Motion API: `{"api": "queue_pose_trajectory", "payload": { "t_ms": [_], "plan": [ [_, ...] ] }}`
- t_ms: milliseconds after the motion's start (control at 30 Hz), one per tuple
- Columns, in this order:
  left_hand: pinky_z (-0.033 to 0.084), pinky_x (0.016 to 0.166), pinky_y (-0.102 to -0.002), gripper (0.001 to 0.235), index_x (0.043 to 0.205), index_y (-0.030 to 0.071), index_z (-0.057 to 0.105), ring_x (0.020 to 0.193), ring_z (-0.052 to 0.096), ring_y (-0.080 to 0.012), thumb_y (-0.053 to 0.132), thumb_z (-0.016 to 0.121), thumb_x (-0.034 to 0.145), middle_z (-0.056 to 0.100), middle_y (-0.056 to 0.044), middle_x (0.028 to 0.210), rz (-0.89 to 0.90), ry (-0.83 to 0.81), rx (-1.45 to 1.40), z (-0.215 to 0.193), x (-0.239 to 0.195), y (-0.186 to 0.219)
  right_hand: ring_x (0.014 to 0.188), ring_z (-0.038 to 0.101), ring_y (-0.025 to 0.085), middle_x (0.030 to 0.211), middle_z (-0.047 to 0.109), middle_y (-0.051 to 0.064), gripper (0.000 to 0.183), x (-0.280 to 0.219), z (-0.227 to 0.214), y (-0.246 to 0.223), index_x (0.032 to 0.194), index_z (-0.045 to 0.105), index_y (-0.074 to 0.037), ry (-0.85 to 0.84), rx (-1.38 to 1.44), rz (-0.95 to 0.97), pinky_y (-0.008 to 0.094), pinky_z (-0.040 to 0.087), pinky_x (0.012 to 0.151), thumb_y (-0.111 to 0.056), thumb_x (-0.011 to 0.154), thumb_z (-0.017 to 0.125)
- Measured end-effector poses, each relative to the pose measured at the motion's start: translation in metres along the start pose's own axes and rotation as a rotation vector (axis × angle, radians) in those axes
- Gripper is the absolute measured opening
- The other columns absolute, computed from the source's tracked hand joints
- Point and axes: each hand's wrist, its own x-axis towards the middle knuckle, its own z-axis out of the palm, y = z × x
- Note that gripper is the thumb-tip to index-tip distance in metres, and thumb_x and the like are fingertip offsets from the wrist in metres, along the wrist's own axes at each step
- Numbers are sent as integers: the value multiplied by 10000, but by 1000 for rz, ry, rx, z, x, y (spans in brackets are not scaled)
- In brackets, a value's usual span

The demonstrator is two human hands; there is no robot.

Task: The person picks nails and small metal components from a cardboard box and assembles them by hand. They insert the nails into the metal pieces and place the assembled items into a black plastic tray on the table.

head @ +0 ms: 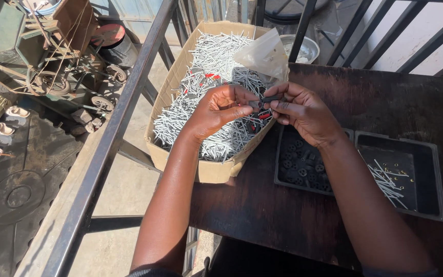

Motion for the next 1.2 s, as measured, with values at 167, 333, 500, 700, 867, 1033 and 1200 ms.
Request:
{"api": "queue_pose_trajectory", "payload": {
  "t_ms": [167, 333, 500, 700, 867, 1033, 1200],
  "plan": [
    [599, 874, -276, 213, 1098, -8, 745, 944, 743, -160, -14, 792, 890, 775, -139, 965, 6, -100, -75, 11, -1, -3, 808, 645, 148, 1000, 683, 148, 266, -29, -14, 2, 1249, 639, 22, -12, 43, -1, 203, 445, 587, 43, 990, 586],
    [607, 868, -300, 218, 1069, -41, 739, 941, 753, -199, -33, 803, 860, 770, -159, 935, -7, -167, -145, 26, -3, -7, 843, 637, 145, 1025, 680, 171, 258, -55, -20, 0, 1260, 616, 30, 5, 103, 25, 201, 442, 603, 34, 1008, 559],
    [576, 792, -228, 183, 1097, -7, 739, 912, 721, -130, 37, 771, 922, 769, -116, 931, -66, -99, 64, 31, 4, 3, 797, 629, 141, 998, 668, 161, 217, -58, -12, -10, 1248, 595, -2, 47, 168, 69, 206, 433, 589, -55, 1043, 549],
    [448, 596, -186, 128, 1064, 55, 761, 743, 645, -95, 98, 771, 944, 757, -98, 818, -19, 92, 473, 4, 5, -2, 749, 596, 124, 942, 667, 145, 198, -44, -7, -9, 1227, 613, -7, 98, 173, 46, 197, 410, 567, -116, 1070, 561],
    [477, 633, -261, 121, 1005, 136, 775, 700, 629, -134, 91, 762, 894, 767, -35, 805, -112, 248, 801, -15, 7, 8, 706, 623, 149, 905, 678, 149, 176, -19, -17, -7, 1138, 634, -33, 201, 240, 126, 168, 400, 522, -182, 1053, 594],
    [536, 644, -369, 144, 955, 168, 783, 681, 708, -264, 153, 800, 813, 751, -33, 733, -210, 260, 942, -23, 15, -20, 744, 649, 129, 941, 700, 125, 159, 24, -31, 11, 1121, 683, -25, 136, -1, 105, 163, 410, 545, -151, 1035, 638],
    [545, 725, -455, 153, 979, 171, 781, 781, 708, -353, 187, 739, 832, 738, -80, 771, -300, 264, 1021, -7, 14, 0, 969, 717, 446, 922, 779, 160, 187, 60, -11, 2, 1003, 833, -182, -103, -1232, 23, 464, 554, 822, -252, 833, 796]
  ]
}}
